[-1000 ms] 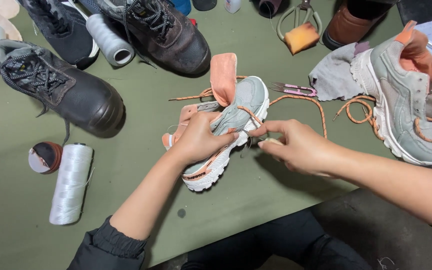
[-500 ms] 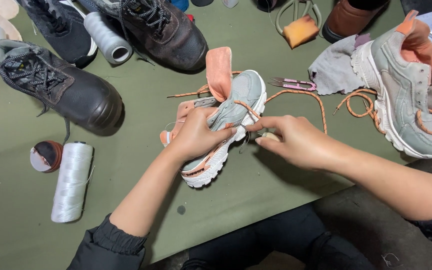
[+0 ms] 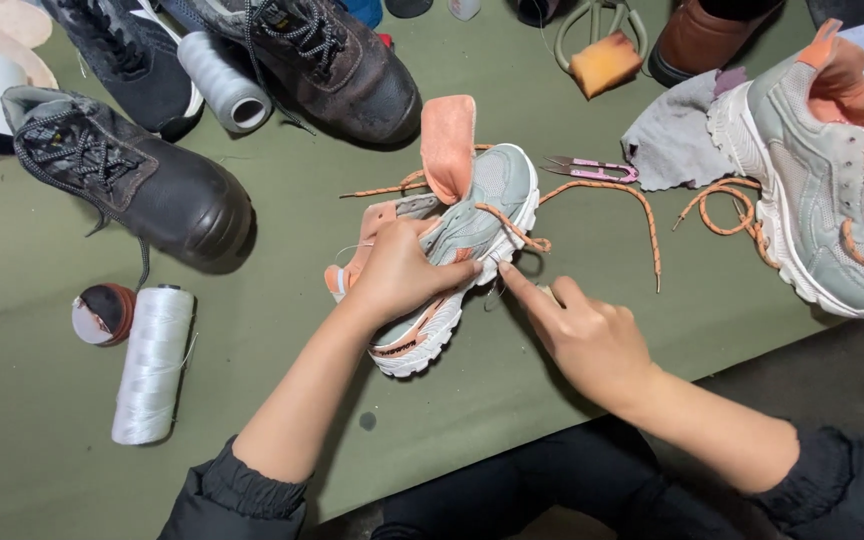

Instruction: Repairing a sneaker by stitching the sole and upper together using an awl and thread.

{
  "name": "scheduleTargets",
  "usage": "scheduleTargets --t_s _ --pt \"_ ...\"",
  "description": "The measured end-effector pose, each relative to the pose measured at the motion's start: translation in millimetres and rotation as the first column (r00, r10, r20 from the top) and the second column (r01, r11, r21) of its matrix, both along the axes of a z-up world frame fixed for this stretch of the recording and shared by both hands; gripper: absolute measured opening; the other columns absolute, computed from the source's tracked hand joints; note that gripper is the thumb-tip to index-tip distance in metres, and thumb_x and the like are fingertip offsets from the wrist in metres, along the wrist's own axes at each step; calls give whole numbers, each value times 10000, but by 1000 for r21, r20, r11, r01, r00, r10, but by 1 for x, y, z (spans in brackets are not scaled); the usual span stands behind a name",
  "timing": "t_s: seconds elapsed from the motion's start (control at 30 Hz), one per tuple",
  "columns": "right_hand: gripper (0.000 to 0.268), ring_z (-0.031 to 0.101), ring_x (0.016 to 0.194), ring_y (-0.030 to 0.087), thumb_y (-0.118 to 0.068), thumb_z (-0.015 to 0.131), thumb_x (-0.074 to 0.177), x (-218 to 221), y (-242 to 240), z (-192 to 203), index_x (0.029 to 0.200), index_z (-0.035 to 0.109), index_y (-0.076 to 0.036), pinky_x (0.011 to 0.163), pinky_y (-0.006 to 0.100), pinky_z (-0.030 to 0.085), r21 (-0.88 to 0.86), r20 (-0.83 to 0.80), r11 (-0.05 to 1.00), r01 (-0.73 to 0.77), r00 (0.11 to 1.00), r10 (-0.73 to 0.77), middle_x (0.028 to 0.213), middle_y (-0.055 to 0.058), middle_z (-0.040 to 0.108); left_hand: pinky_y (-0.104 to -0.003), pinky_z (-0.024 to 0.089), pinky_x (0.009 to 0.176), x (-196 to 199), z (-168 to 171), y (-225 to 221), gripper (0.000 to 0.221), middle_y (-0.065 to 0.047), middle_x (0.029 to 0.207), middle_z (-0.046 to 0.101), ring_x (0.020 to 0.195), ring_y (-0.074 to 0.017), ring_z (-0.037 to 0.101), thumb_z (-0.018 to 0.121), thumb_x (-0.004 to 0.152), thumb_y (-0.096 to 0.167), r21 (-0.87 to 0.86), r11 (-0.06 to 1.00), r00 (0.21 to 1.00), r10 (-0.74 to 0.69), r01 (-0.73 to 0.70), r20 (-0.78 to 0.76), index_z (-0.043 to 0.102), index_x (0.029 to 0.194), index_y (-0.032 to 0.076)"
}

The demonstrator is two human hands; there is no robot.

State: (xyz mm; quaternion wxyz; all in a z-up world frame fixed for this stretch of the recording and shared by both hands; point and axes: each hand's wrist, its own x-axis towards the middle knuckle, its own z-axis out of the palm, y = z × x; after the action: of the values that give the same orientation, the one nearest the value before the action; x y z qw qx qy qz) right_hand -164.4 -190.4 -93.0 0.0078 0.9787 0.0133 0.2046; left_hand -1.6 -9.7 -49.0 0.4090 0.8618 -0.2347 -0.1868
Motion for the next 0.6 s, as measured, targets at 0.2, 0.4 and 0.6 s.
scheduleTargets --t_s 0.2,0.4,0.6 --pt "335 640 437 241 -338 593 1015 -7 12 0 1325 631 -460 447 452 590 192 -72 976 102 993 -90 692 -48 499 -297 456 588 -4 -2 -5 357 -111 571 564 614 -241 569 854 679 349 36 999 1000 -9 9 15 661 709 50" --pt "326 698 560 347 -400 581 997 -9 4 0 1299 644 -505 565 505 614 389 -297 896 213 950 -97 647 8 553 -416 518 656 -15 -1 -12 329 -182 741 688 769 -384 685 811 703 330 82 994 997 -68 66 22 715 795 29" --pt "390 711 674 313 -366 609 976 -12 9 -8 1354 614 -462 646 478 605 557 -463 760 334 885 -49 678 32 599 -425 551 654 -30 -24 -16 181 -59 733 696 779 -335 711 750 758 332 266 957 983 -148 116 105 721 786 156"
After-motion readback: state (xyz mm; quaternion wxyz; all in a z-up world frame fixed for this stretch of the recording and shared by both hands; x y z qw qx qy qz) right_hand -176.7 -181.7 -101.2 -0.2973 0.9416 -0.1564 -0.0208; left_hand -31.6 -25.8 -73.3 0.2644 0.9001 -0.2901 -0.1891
